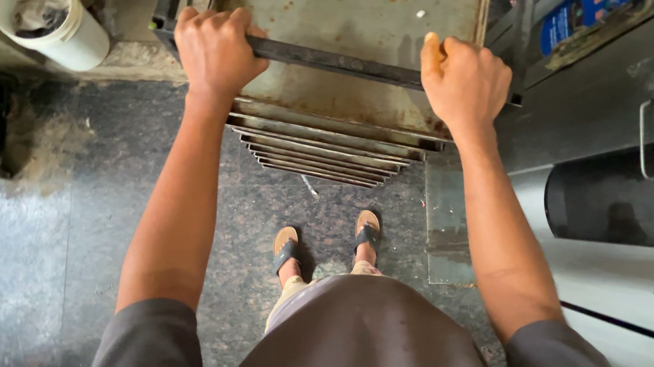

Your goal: The person folds small rectangular dough pieces by hand on a stone surface and then moves a large empty metal rack to another location in the bakery.

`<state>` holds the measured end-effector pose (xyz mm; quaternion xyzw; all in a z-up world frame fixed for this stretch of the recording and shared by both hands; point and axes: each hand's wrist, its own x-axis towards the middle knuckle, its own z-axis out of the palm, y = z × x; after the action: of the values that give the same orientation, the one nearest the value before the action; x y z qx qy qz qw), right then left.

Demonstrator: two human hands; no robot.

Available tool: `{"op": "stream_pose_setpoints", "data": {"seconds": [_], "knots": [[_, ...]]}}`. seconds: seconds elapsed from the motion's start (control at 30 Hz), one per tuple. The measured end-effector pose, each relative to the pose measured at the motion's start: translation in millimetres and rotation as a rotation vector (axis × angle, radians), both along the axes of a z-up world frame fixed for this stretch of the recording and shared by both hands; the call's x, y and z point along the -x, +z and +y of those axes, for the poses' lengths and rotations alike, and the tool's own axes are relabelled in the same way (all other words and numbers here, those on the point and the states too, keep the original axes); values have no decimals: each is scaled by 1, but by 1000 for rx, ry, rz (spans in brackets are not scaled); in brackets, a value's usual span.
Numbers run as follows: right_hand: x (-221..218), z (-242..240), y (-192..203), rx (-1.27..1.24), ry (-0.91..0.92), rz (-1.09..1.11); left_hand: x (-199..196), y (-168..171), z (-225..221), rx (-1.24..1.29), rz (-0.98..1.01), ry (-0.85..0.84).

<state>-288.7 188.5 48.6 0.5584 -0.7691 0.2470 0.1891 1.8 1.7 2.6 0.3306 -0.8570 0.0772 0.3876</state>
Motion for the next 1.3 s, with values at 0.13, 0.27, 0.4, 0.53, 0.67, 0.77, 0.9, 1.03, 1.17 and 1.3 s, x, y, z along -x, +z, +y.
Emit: {"op": "stream_pose_setpoints", "data": {"seconds": [0.13,0.27,0.4,0.53,0.67,0.77,0.9,1.03,1.17,1.3], "knots": [[1,-1,-1,1,3,7,0,2,1,-27,-15,6],[0,-1,0,-23,2,-31,0,2,1,-68,-23,17],[0,0,0,-13,-5,-16,3,2,2,-92,-135,127],[-3,0,2,-28,-32,-1,5,12,4,-138,-203,166],[-3,0,2,-17,-49,-20,8,22,8,-237,-313,214],[-1,1,1,-32,-21,-24,9,25,9,-232,-357,236],[-2,3,5,-92,-41,-125,10,27,11,-194,-341,253],[13,10,46,158,512,-952,9,31,11,-285,-370,279],[15,38,117,498,304,-932,12,27,7,-325,-453,303],[-4,44,144,440,865,-772,14,29,7,-301,-430,295]]}}
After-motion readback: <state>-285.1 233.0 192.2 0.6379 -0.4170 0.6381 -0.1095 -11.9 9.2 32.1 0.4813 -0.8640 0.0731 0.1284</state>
